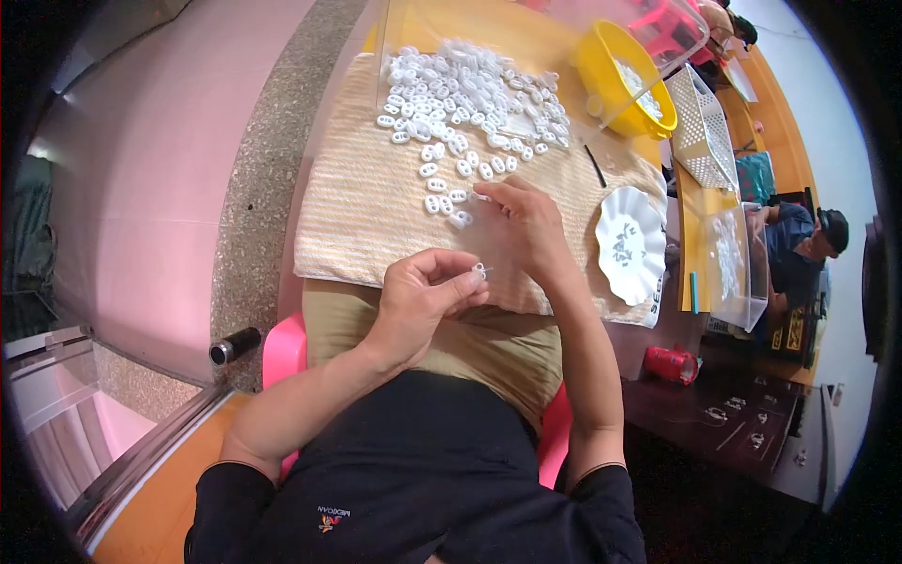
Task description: Inspecting and sorting small white plastic components from a container into smaller receptacles.
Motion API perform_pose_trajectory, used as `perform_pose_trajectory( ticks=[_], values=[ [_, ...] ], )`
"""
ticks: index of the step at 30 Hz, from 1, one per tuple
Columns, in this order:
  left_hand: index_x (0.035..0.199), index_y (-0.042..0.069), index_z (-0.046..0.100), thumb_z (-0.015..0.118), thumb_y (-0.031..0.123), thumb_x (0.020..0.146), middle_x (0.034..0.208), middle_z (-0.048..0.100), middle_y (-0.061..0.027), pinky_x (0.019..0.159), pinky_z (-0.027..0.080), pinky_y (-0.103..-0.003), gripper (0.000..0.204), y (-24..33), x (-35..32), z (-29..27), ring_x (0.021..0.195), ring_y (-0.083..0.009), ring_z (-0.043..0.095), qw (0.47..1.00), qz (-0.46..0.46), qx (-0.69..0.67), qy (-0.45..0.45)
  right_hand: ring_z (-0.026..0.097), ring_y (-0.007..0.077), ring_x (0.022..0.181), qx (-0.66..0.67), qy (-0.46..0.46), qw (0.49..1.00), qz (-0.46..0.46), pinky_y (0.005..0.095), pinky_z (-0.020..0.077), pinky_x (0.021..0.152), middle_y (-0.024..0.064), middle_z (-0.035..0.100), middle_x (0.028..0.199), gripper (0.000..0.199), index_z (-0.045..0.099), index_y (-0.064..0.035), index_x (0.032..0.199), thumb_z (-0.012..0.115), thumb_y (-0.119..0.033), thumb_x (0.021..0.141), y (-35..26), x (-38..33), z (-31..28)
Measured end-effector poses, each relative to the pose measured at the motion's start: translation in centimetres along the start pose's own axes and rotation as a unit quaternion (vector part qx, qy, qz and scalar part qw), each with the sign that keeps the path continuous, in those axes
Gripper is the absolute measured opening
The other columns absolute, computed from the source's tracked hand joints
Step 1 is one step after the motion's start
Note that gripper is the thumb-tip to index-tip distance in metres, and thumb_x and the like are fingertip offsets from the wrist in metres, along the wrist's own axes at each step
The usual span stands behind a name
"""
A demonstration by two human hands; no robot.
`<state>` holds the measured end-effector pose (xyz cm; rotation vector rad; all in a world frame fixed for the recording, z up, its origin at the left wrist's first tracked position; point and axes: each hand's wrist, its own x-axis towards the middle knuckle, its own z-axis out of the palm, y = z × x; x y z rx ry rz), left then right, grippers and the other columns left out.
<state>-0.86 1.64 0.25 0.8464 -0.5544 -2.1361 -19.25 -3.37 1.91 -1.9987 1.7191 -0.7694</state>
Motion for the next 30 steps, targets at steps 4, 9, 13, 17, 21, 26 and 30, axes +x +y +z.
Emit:
perform_pose_trajectory(
  ticks=[4, 9, 13, 17, 21, 26, 30],
  values=[
    [0.102, 0.000, 0.060, 0.063, 0.001, 0.088, 0.086, 0.066, -0.0096, 0.072, 0.058, -0.030, 0.014, 0.2, 0.1, -0.1, 0.077, -0.0167, 0.067, 1.000, 0.000, 0.001, 0.005, 0.063, 0.0309, 0.078, -0.100, -0.032, 0.994, 0.012, 0.0369, 0.0486, 0.069, 0.0120, 0.063, 0.086, 0.017, 0.070, -0.0088, 0.097, 0.064, -0.012, 0.081, -0.8, 0.5, 0.2],
    [0.102, -0.001, 0.060, 0.063, 0.001, 0.088, 0.087, 0.067, -0.0104, 0.071, 0.059, -0.031, 0.015, 0.4, 0.2, -0.2, 0.077, -0.0171, 0.067, 1.000, 0.010, -0.014, 0.003, 0.063, 0.0318, 0.080, -0.105, -0.043, 0.993, 0.005, 0.0388, 0.0497, 0.071, 0.0104, 0.064, 0.090, 0.013, 0.068, -0.0070, 0.092, 0.064, -0.012, 0.080, -1.2, -0.1, 0.1],
    [0.102, -0.001, 0.060, 0.063, 0.001, 0.088, 0.087, 0.067, -0.0109, 0.072, 0.059, -0.032, 0.015, 0.6, 0.4, -0.4, 0.077, -0.0177, 0.068, 1.000, 0.015, -0.010, 0.001, 0.063, 0.0316, 0.080, -0.107, -0.011, 0.993, -0.053, 0.0387, 0.0504, 0.072, 0.0110, 0.064, 0.089, 0.016, 0.066, -0.0058, 0.093, 0.064, -0.008, 0.078, -0.4, -1.3, -0.1],
    [0.102, -0.001, 0.061, 0.064, 0.002, 0.087, 0.086, 0.067, -0.0087, 0.067, 0.055, -0.026, 0.015, 0.7, 0.4, -0.2, 0.075, -0.0142, 0.066, 1.000, 0.018, -0.009, 0.015, 0.063, 0.0319, 0.080, -0.129, -0.006, 0.990, -0.059, 0.0374, 0.0505, 0.071, 0.0120, 0.064, 0.088, 0.020, 0.065, -0.0060, 0.097, 0.062, -0.003, 0.077, 0.2, -2.5, -0.6],
    [0.103, -0.001, 0.059, 0.062, 0.000, 0.088, 0.087, 0.067, -0.0114, 0.073, 0.058, -0.031, 0.016, 0.6, 0.4, -0.3, 0.078, -0.0178, 0.068, 1.000, 0.010, 0.003, 0.024, 0.063, 0.0320, 0.080, -0.116, -0.030, 0.992, -0.047, 0.0375, 0.0500, 0.070, 0.0122, 0.064, 0.086, 0.023, 0.065, -0.0064, 0.099, 0.061, -0.002, 0.077, 0.0, -3.0, -1.5],
    [0.103, -0.001, 0.059, 0.062, 0.000, 0.088, 0.088, 0.067, -0.0110, 0.074, 0.058, -0.030, 0.015, 0.4, 0.6, -0.5, 0.079, -0.0173, 0.068, 1.000, 0.007, 0.016, 0.023, 0.061, 0.0303, 0.075, -0.093, -0.046, 0.995, -0.006, 0.0360, 0.0493, 0.069, 0.0137, 0.061, 0.084, 0.023, 0.065, -0.0068, 0.103, 0.061, -0.003, 0.080, 0.1, -3.5, -2.0],
    [0.103, -0.001, 0.059, 0.061, 0.000, 0.089, 0.088, 0.067, -0.0104, 0.074, 0.058, -0.028, 0.015, 0.5, 0.6, -0.5, 0.079, -0.0163, 0.067, 1.000, -0.001, 0.017, 0.025, 0.060, 0.0187, 0.073, -0.007, -0.070, 0.996, 0.048, 0.0297, 0.0478, 0.067, 0.0086, 0.061, 0.083, 0.025, 0.065, -0.0048, 0.105, 0.065, -0.001, 0.080, 0.6, -3.8, -2.4]
  ],
)
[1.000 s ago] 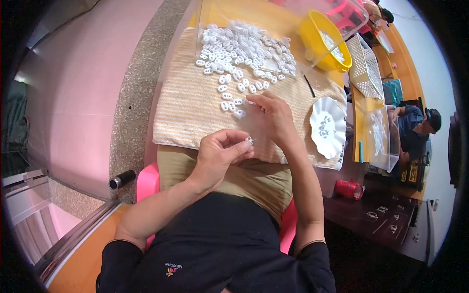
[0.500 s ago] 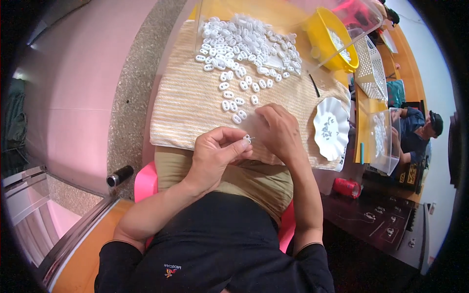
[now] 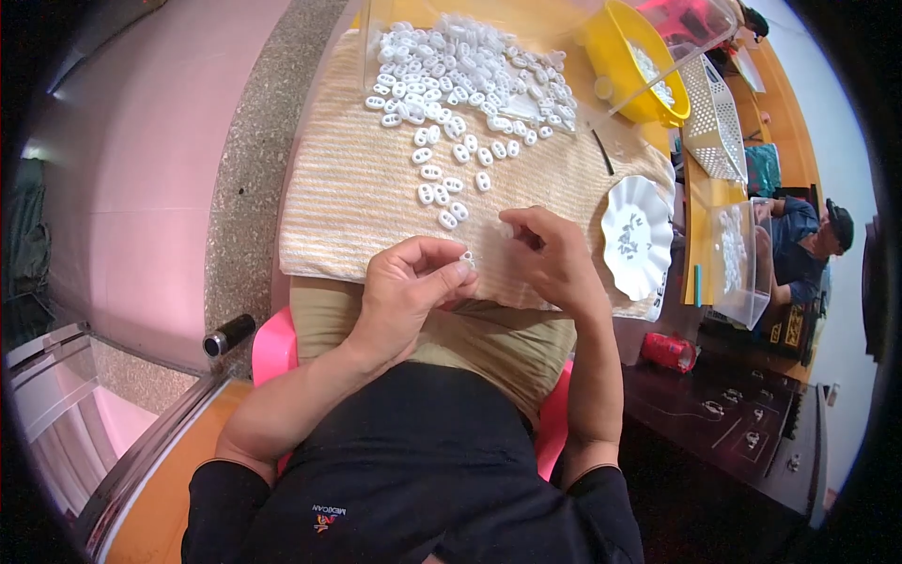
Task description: Inspecting and sorting small white plastic components from a container into smaller receptacles.
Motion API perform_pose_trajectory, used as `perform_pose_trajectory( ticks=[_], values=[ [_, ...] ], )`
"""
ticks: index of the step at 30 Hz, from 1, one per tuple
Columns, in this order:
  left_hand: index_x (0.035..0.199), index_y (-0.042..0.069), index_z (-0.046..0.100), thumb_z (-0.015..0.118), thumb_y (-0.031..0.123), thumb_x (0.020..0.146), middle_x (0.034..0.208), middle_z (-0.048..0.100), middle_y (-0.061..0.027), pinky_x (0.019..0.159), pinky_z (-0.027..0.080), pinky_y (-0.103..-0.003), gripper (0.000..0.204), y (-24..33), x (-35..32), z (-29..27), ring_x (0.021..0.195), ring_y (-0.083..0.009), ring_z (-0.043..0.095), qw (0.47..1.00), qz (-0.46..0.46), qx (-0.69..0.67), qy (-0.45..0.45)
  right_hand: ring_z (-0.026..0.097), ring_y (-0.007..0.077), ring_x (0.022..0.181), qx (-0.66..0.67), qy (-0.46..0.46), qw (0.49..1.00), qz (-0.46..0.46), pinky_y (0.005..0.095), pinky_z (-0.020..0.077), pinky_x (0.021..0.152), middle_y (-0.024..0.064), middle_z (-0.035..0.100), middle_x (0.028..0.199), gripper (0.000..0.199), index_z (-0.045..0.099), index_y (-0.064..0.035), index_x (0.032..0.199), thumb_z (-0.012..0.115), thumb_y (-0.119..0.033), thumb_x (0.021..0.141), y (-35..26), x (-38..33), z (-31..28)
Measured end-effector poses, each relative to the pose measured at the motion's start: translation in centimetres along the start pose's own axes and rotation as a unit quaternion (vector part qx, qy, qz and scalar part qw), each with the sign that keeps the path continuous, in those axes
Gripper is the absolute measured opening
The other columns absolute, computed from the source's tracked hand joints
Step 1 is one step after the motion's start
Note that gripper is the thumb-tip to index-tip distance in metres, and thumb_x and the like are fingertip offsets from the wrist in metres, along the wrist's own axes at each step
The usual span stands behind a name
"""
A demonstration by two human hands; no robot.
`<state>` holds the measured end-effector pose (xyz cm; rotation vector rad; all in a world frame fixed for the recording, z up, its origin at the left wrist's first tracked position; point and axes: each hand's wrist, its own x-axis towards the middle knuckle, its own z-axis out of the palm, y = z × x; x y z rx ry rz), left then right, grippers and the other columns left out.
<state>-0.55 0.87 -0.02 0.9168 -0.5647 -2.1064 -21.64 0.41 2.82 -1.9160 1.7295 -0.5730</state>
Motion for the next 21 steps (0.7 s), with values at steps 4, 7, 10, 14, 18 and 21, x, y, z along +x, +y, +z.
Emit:
perform_pose_trajectory(
  ticks=[4, 7, 10, 14, 18, 21],
  values=[
    [0.103, -0.001, 0.059, 0.061, 0.000, 0.089, 0.090, 0.067, -0.0100, 0.074, 0.058, -0.027, 0.015, 0.0, 0.1, -0.1, 0.079, -0.0156, 0.067, 1.000, 0.001, -0.006, -0.008, 0.055, 0.0061, 0.078, 0.259, -0.043, 0.964, 0.051, 0.0223, 0.0461, 0.069, -0.0008, 0.061, 0.086, 0.027, 0.063, 0.0015, 0.108, 0.068, 0.002, 0.082, 0.7, -0.9, 0.3],
    [0.103, -0.001, 0.059, 0.061, 0.000, 0.089, 0.092, 0.067, -0.0101, 0.074, 0.057, -0.026, 0.015, 0.0, 0.1, -0.2, 0.080, -0.0151, 0.067, 1.000, 0.009, -0.008, -0.010, 0.056, 0.0048, 0.081, 0.358, -0.061, 0.928, 0.082, 0.0206, 0.0466, 0.071, -0.0015, 0.062, 0.089, 0.029, 0.061, 0.0033, 0.112, 0.068, 0.001, 0.084, 0.2, -1.2, 0.4],
    [0.104, -0.001, 0.059, 0.061, 0.001, 0.089, 0.094, 0.067, -0.0104, 0.075, 0.057, -0.026, 0.015, 0.1, 0.0, -0.1, 0.080, -0.0149, 0.067, 1.000, 0.006, -0.007, -0.020, 0.058, 0.0056, 0.082, 0.410, -0.073, 0.903, 0.105, 0.0200, 0.0474, 0.072, 0.0002, 0.064, 0.091, 0.033, 0.060, 0.0031, 0.115, 0.069, 0.000, 0.084, -0.2, -1.4, 0.9],
    [0.104, 0.000, 0.060, 0.061, 0.001, 0.089, 0.095, 0.067, -0.0104, 0.075, 0.057, -0.026, 0.015, 0.1, 0.0, 0.1, 0.080, -0.0148, 0.067, 1.000, 0.002, -0.024, -0.014, 0.061, 0.0072, 0.082, 0.444, -0.082, 0.887, 0.098, 0.0208, 0.0496, 0.074, 0.0028, 0.066, 0.093, 0.035, 0.059, 0.0034, 0.117, 0.069, 0.000, 0.083, 0.0, -1.6, 1.4],
    [0.104, 0.000, 0.060, 0.062, 0.002, 0.088, 0.094, 0.067, -0.0100, 0.074, 0.057, -0.027, 0.016, 0.1, 0.1, -0.1, 0.080, -0.0145, 0.067, 1.000, -0.010, -0.018, -0.009, 0.062, 0.0084, 0.084, 0.460, -0.076, 0.879, 0.104, 0.0214, 0.0504, 0.074, 0.0052, 0.067, 0.095, 0.034, 0.059, 0.0036, 0.116, 0.069, 0.001, 0.083, -0.5, -1.6, 1.7],
    [0.104, 0.000, 0.060, 0.063, 0.003, 0.088, 0.092, 0.067, -0.0097, 0.074, 0.058, -0.027, 0.016, 0.2, 0.0, -0.1, 0.079, -0.0144, 0.067, 1.000, -0.009, -0.008, -0.009, 0.063, 0.0089, 0.083, 0.481, -0.075, 0.866, 0.114, 0.0216, 0.0509, 0.073, 0.0064, 0.067, 0.096, 0.033, 0.059, 0.0038, 0.115, 0.069, 0.001, 0.083, -1.0, -1.6, 1.7]
  ],
)
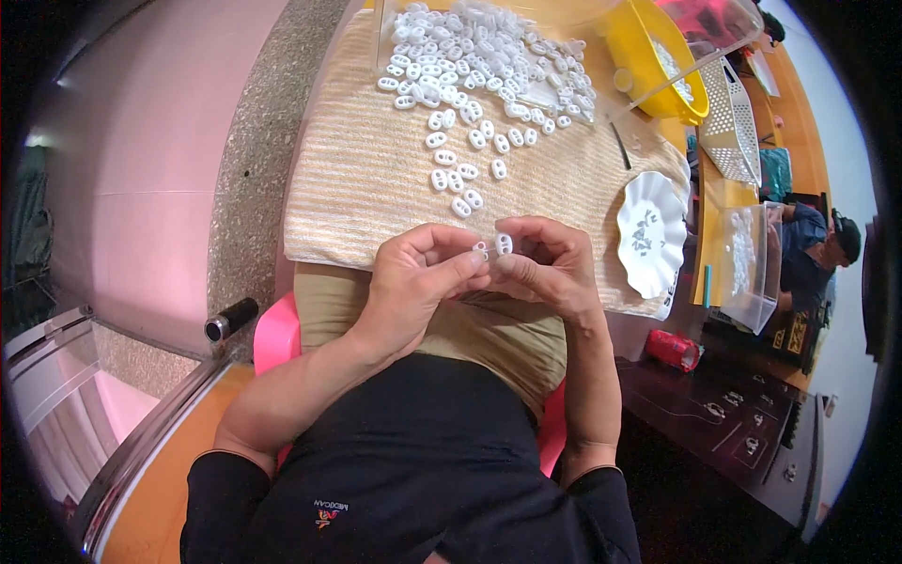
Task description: Inspecting and sorting small white plastic components from a container into smaller receptacles.
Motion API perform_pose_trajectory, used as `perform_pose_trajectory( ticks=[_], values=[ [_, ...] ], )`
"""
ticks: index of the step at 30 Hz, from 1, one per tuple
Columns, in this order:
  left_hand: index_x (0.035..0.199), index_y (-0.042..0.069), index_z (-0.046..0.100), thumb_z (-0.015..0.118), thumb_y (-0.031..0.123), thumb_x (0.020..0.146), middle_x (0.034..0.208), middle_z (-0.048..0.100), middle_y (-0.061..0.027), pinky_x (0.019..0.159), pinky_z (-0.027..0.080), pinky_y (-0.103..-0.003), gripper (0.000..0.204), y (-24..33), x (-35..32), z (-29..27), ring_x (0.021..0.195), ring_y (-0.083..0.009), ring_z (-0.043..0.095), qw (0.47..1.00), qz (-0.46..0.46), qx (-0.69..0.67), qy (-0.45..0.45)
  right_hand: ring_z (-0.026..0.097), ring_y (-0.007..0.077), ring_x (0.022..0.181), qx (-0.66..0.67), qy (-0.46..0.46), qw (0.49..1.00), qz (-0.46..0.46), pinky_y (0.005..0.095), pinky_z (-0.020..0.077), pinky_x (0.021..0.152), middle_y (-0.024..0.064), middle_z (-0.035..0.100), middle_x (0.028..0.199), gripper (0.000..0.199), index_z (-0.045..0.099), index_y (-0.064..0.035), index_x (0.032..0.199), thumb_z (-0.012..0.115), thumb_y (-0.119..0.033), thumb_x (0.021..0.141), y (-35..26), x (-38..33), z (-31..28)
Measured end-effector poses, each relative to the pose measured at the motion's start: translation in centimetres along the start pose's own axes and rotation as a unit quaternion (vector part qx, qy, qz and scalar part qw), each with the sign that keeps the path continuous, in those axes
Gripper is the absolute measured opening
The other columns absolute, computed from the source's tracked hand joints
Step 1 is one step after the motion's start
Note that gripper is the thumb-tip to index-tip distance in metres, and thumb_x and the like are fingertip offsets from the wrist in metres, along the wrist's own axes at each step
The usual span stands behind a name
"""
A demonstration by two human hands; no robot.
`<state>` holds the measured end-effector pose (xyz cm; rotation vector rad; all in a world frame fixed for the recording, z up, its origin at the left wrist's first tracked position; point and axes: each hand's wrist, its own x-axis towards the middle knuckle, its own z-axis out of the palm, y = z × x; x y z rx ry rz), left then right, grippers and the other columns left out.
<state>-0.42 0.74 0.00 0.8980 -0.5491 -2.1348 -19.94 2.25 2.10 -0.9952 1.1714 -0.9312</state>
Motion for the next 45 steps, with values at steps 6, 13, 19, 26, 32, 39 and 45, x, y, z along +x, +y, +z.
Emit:
perform_pose_trajectory(
  ticks=[6, 13, 19, 26, 32, 39, 45],
  values=[
    [0.104, 0.000, 0.060, 0.063, 0.004, 0.089, 0.090, 0.067, -0.0093, 0.073, 0.058, -0.027, 0.016, 0.10, -0.01, 0.07, 0.078, -0.0143, 0.067, 1.000, -0.004, -0.010, -0.001, 0.064, 0.0094, 0.081, -0.016, 0.011, 1.000, -0.006, 0.0215, 0.0513, 0.072, 0.0057, 0.068, 0.093, 0.034, 0.061, 0.0030, 0.113, 0.072, -0.001, 0.081, -0.28, -0.01, 0.32],
    [0.104, 0.000, 0.060, 0.063, 0.004, 0.088, 0.091, 0.067, -0.0096, 0.073, 0.058, -0.028, 0.016, 0.09, 0.03, 0.06, 0.078, -0.0144, 0.067, 1.000, -0.004, -0.011, 0.000, 0.064, 0.0095, 0.081, -0.035, 0.018, 0.999, -0.013, 0.0214, 0.0517, 0.070, 0.0058, 0.069, 0.092, 0.034, 0.062, 0.0022, 0.113, 0.072, -0.001, 0.081, 0.16, 0.03, 0.16],
    [0.104, 0.000, 0.060, 0.063, 0.004, 0.088, 0.092, 0.067, -0.0101, 0.073, 0.058, -0.029, 0.017, 0.00, 0.05, 0.08, 0.078, -0.0147, 0.067, 1.000, -0.002, -0.021, -0.004, 0.064, 0.0087, 0.077, -0.024, 0.015, 1.000, -0.002, 0.0195, 0.0514, 0.063, 0.0062, 0.069, 0.091, 0.033, 0.061, 0.0024, 0.113, 0.072, 0.000, 0.081, 0.18, 0.03, 0.35],
    [0.104, 0.000, 0.060, 0.064, 0.004, 0.088, 0.092, 0.067, -0.0098, 0.073, 0.058, -0.028, 0.017, 0.11, -0.01, 0.18, 0.078, -0.0143, 0.067, 1.000, -0.003, -0.018, -0.004, 0.063, 0.0069, 0.070, -0.040, 0.019, 0.999, -0.001, 0.0165, 0.0473, 0.054, 0.0056, 0.069, 0.088, 0.032, 0.061, 0.0025, 0.112, 0.071, 0.001, 0.081, 0.23, -0.02, 0.51],
    [0.103, -0.001, 0.062, 0.065, 0.005, 0.088, 0.091, 0.068, -0.0087, 0.072, 0.057, -0.025, 0.016, 0.00, 0.01, 0.16, 0.077, -0.0126, 0.066, 1.000, -0.006, -0.021, -0.003, 0.061, 0.0047, 0.068, -0.031, 0.009, 0.999, 0.003, 0.0152, 0.0451, 0.053, 0.0038, 0.068, 0.087, 0.031, 0.063, 0.0025, 0.111, 0.071, 0.001, 0.081, 0.25, 0.03, 0.57],
    [0.100, -0.002, 0.064, 0.067, 0.006, 0.087, 0.087, 0.068, -0.0079, 0.069, 0.055, -0.023, 0.016, 0.06, 0.01, 0.28, 0.074, -0.0114, 0.065, 0.999, -0.013, -0.028, 0.009, 0.060, 0.0041, 0.070, -0.027, -0.006, 1.000, -0.011, 0.0153, 0.0449, 0.056, 0.0019, 0.067, 0.087, 0.030, 0.064, 0.0026, 0.109, 0.072, 0.001, 0.080, 0.26, 0.11, 0.54],
    [0.100, -0.002, 0.064, 0.068, 0.007, 0.087, 0.085, 0.068, -0.0082, 0.068, 0.055, -0.022, 0.017, 0.10, -0.04, 0.28, 0.073, -0.0114, 0.065, 1.000, -0.015, -0.027, -0.006, 0.062, 0.0075, 0.080, -0.002, -0.013, 1.000, -0.001, 0.0183, 0.0488, 0.065, 0.0045, 0.066, 0.094, 0.030, 0.064, 0.0038, 0.108, 0.073, 0.001, 0.079, -0.38, -0.06, 0.70]
  ],
)
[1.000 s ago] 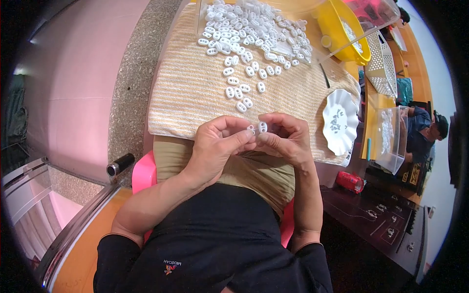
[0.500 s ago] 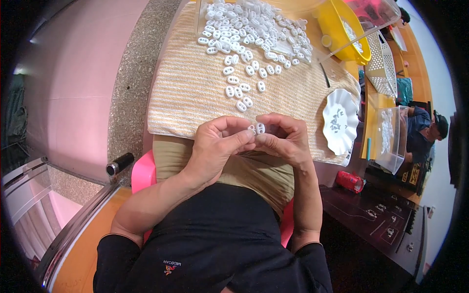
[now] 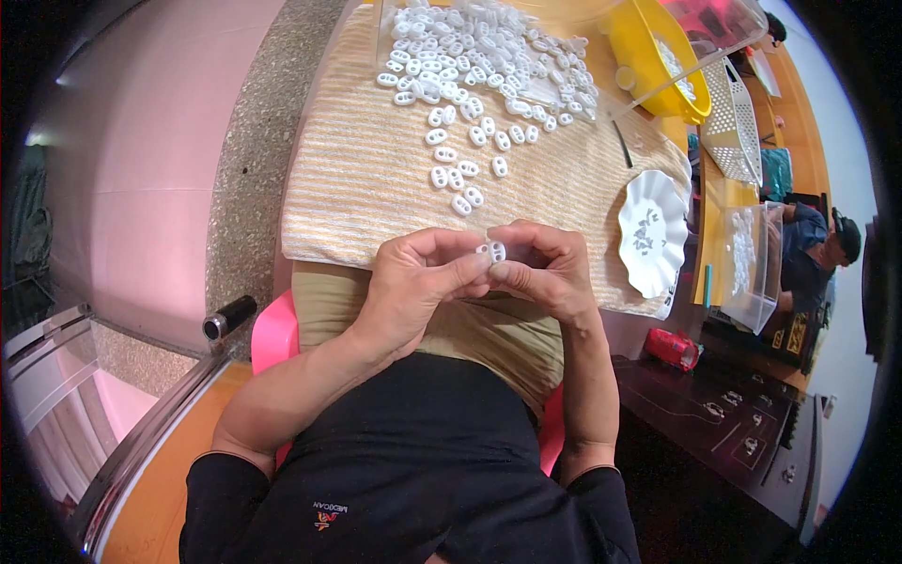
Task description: Inspecting and sorting small white plastic components from a container into smaller receptacles.
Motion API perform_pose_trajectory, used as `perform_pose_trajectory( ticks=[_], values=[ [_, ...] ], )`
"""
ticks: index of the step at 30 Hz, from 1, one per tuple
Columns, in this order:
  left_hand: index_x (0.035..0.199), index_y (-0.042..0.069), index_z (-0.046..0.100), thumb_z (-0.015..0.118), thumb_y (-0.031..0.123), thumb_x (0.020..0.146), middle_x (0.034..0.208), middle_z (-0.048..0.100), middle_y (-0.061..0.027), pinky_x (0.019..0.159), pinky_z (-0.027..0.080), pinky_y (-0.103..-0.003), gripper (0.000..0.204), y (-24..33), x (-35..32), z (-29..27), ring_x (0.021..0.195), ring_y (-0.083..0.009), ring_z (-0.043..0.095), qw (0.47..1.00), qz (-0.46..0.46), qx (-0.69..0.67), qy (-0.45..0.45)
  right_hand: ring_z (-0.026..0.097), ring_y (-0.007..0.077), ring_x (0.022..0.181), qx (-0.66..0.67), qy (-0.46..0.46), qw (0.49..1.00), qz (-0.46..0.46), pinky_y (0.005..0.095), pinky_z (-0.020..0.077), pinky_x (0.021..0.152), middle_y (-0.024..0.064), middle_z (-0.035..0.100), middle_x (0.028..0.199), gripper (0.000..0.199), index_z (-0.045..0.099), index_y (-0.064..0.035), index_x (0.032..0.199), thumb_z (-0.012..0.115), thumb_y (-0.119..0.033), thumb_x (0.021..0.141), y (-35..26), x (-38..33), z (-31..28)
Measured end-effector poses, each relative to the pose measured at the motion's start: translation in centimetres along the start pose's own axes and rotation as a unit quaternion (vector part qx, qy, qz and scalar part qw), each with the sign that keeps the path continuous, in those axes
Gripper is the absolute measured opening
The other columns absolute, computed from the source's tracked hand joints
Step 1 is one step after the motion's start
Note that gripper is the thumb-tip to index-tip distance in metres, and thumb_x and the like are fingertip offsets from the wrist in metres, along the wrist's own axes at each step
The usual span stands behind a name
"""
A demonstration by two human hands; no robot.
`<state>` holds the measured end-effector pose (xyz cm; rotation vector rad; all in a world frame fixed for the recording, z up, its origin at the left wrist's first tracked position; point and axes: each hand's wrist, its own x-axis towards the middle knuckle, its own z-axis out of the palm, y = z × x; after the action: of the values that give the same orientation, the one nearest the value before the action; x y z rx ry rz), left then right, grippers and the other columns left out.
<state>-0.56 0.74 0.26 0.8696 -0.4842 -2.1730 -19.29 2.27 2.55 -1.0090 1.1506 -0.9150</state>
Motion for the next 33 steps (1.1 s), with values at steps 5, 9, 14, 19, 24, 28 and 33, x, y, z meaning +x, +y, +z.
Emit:
perform_pose_trajectory(
  ticks=[5, 9, 14, 19, 24, 28, 33],
  values=[
    [0.102, -0.003, 0.064, 0.068, 0.006, 0.086, 0.087, 0.069, -0.0094, 0.067, 0.055, -0.022, 0.019, -0.1, 0.0, -0.1, 0.072, -0.0121, 0.066, 1.000, -0.010, -0.002, 0.001, 0.063, 0.0113, 0.084, 0.042, -0.008, 0.999, 0.007, 0.0221, 0.0514, 0.071, 0.0070, 0.066, 0.096, 0.030, 0.064, 0.0045, 0.107, 0.073, 0.002, 0.079, 0.0, 0.0, 0.0],
    [0.103, -0.003, 0.064, 0.068, 0.006, 0.086, 0.088, 0.069, -0.0102, 0.067, 0.056, -0.022, 0.019, 0.1, -0.1, 0.0, 0.072, -0.0125, 0.066, 1.000, -0.026, 0.000, 0.003, 0.064, 0.0122, 0.085, 0.050, -0.015, 0.999, 0.000, 0.0231, 0.0522, 0.072, 0.0073, 0.066, 0.096, 0.030, 0.064, 0.0048, 0.107, 0.073, 0.002, 0.079, 0.0, 0.0, -0.1],
    [0.102, -0.002, 0.065, 0.068, 0.006, 0.086, 0.087, 0.069, -0.0095, 0.065, 0.055, -0.021, 0.018, 0.0, -0.2, 0.1, 0.072, -0.0121, 0.065, 1.000, -0.030, -0.004, 0.005, 0.065, 0.0155, 0.085, 0.039, -0.017, 0.999, 0.000, 0.0263, 0.0544, 0.074, 0.0096, 0.066, 0.095, 0.028, 0.064, 0.0061, 0.106, 0.071, 0.005, 0.078, 0.5, -0.1, -0.3],
    [0.103, 0.000, 0.064, 0.067, 0.006, 0.087, 0.088, 0.068, -0.0092, 0.067, 0.058, -0.026, 0.017, -0.1, -0.1, -0.2, 0.074, -0.0142, 0.066, 0.999, -0.040, 0.018, -0.010, 0.066, 0.0175, 0.085, 0.065, -0.024, 0.998, -0.005, 0.0282, 0.0553, 0.075, 0.0113, 0.066, 0.095, 0.028, 0.064, 0.0068, 0.105, 0.071, 0.007, 0.078, 0.9, -0.1, -0.4],
    [0.101, 0.000, 0.064, 0.067, 0.005, 0.086, 0.091, 0.069, -0.0110, 0.067, 0.058, -0.025, 0.017, -0.2, -0.1, -0.4, 0.074, -0.0151, 0.067, 0.999, -0.035, 0.009, -0.024, 0.066, 0.0185, 0.085, 0.098, -0.027, 0.995, -0.004, 0.0290, 0.0557, 0.074, 0.0123, 0.066, 0.094, 0.029, 0.064, 0.0068, 0.105, 0.071, 0.007, 0.077, 0.5, -0.2, -0.1],
    [0.100, 0.000, 0.063, 0.067, 0.005, 0.086, 0.092, 0.069, -0.0114, 0.067, 0.058, -0.026, 0.015, -0.2, 0.1, -0.2, 0.076, -0.0154, 0.067, 0.999, -0.037, -0.002, -0.024, 0.066, 0.0188, 0.084, 0.103, -0.033, 0.994, 0.008, 0.0293, 0.0556, 0.073, 0.0129, 0.066, 0.093, 0.029, 0.064, 0.0069, 0.105, 0.071, 0.007, 0.077, 0.5, -0.1, -0.4],
    [0.096, 0.000, 0.065, 0.070, 0.006, 0.085, 0.087, 0.068, -0.0095, 0.068, 0.057, -0.025, 0.014, -0.4, 0.1, -0.2, 0.073, -0.0142, 0.066, 0.999, -0.046, -0.012, -0.014, 0.066, 0.0189, 0.081, 0.059, -0.030, 0.998, -0.010, 0.0293, 0.0555, 0.071, 0.0133, 0.066, 0.092, 0.029, 0.064, 0.0072, 0.105, 0.071, 0.007, 0.077, 1.1, -0.1, -0.7]
  ],
)
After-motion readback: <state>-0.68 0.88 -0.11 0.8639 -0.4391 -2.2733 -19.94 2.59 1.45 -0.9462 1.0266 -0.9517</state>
